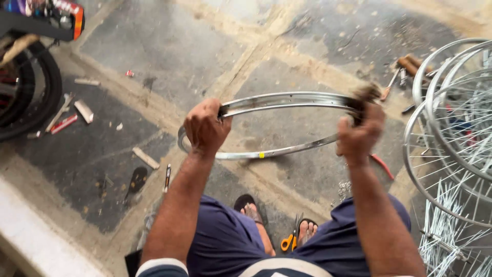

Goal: The person wipes a bicycle rim with a cloth, then places it on a wooden plank and continues to wipe it. The person is sitting on the floor in a workshop area.

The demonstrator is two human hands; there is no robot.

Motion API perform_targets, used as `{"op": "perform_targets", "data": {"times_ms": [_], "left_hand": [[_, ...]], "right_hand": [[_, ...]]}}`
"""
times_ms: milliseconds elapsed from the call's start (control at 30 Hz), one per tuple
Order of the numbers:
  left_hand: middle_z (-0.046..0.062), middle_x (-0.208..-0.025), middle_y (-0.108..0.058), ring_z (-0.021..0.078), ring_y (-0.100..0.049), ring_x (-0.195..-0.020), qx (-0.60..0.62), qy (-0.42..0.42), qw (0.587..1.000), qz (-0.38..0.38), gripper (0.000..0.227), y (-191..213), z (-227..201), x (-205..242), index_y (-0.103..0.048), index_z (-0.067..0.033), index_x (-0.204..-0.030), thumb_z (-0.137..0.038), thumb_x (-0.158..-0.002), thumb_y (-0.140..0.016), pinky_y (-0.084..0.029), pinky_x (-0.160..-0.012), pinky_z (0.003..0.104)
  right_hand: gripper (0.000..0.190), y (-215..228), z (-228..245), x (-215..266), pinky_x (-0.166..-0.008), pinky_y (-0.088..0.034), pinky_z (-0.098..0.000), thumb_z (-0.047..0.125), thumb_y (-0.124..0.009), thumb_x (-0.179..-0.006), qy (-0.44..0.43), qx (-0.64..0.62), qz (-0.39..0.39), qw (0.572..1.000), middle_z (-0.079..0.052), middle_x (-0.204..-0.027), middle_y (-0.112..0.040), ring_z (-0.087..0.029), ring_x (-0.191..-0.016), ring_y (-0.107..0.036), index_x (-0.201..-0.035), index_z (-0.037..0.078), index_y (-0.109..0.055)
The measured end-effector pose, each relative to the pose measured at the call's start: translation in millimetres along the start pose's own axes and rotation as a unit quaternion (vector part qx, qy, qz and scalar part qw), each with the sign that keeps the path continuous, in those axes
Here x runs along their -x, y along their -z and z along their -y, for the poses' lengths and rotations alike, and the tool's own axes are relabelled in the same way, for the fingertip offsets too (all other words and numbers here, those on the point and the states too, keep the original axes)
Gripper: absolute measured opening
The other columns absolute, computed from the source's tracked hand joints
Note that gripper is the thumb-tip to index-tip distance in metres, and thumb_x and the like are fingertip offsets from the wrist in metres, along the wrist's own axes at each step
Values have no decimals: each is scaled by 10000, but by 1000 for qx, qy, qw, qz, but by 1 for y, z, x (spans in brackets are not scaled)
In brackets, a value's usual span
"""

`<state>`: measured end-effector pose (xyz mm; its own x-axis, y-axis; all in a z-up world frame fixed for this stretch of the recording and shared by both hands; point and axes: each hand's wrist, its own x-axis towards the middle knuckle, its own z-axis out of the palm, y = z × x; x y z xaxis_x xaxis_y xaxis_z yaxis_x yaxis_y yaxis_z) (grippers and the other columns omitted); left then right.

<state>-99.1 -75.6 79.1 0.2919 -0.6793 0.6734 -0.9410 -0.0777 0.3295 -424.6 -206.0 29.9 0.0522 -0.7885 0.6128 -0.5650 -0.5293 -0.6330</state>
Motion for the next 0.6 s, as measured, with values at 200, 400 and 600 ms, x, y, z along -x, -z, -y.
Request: {"op": "perform_targets", "data": {"times_ms": [200,400,600], "left_hand": [[75,-681,-622,244,-614,-556,-3,-22,999,33,226,-24,-28,-6,-597,-117,-763,-220,-879,-761,-487,-512,410],[70,-592,-537,233,-562,-524,-46,43,998,-15,436,7,52,33,-507,-123,-648,-302,-923,-794,-454,-527,422],[67,-795,-665,202,-647,-705,9,88,995,42,249,15,64,59,-624,-102,-924,-275,-939,-802,-528,-653,340]], "right_hand": [[359,-37,110,-19,-1031,-480,-494,5,-674,-800,316,66,105,941,-118,-1135,-646,-337,-1132,-598,-1149,88,-668],[263,-14,3,8,-900,-515,-451,-31,-746,-861,36,9,-44,998,-137,-1038,-670,-335,-1000,-644,-1102,58,-689],[187,13,-13,18,-825,-521,-471,-35,-718,-848,20,22,-86,996,-160,-951,-645,-375,-896,-640,-1003,41,-647]]}}
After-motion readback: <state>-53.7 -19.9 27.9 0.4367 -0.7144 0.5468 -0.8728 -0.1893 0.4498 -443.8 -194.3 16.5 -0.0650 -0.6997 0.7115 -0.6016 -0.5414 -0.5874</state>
